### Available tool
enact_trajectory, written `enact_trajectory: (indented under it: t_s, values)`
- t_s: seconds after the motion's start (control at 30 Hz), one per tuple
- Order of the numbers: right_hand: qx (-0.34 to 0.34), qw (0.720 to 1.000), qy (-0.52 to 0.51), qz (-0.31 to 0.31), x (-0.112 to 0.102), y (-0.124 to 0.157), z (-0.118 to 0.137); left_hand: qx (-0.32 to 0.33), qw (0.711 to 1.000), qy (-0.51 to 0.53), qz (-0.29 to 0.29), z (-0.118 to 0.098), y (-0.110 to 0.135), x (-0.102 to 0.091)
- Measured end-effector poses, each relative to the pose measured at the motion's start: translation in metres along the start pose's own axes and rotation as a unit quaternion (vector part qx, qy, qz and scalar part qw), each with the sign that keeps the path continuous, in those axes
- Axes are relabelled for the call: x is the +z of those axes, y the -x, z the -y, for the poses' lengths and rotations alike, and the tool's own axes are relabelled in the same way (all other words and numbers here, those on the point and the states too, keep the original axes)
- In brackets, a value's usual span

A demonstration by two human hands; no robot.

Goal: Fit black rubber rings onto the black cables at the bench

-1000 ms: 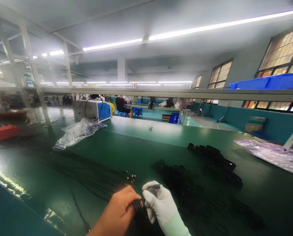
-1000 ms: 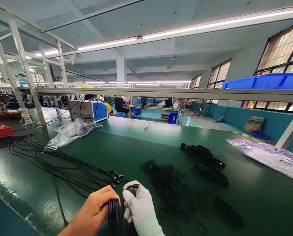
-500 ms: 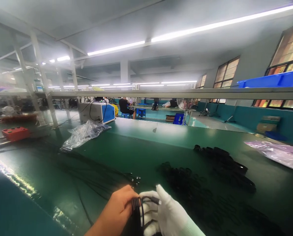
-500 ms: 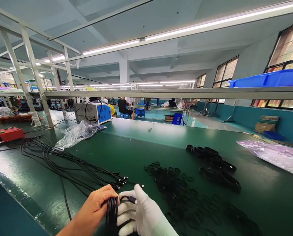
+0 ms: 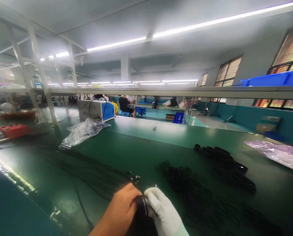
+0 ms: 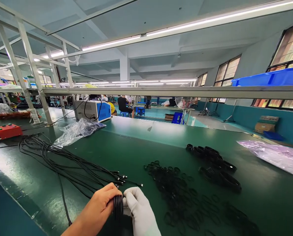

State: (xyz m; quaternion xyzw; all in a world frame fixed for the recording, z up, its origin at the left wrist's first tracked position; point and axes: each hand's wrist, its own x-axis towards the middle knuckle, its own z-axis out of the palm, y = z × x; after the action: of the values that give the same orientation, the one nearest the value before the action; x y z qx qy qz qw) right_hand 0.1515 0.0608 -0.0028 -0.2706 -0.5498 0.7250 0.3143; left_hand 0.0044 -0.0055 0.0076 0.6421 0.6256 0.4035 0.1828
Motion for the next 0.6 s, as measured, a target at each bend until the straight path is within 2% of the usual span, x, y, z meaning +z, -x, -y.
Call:
enact_trajectory:
  t_s: [0.1,0.23,0.33,0.47,0.6]
  values:
    - [0.021,0.995,-0.101,-0.007,-0.003,0.001,0.001,-0.008,1.0,-0.021,-0.001,0.001,0.001,-0.002]
    - [0.055,0.988,-0.141,0.023,-0.001,0.008,0.007,-0.004,1.0,-0.021,0.007,0.002,0.001,-0.003]
    - [0.049,0.985,-0.156,0.062,-0.001,0.008,0.007,0.006,0.999,0.026,0.04,0.002,-0.001,-0.003]
    - [0.063,0.974,-0.171,0.132,-0.006,0.001,-0.002,-0.011,0.995,0.075,0.064,0.003,0.0,-0.006]
    - [0.085,0.981,-0.129,0.119,-0.009,-0.004,-0.008,-0.009,0.996,0.066,0.055,0.002,0.003,-0.006]
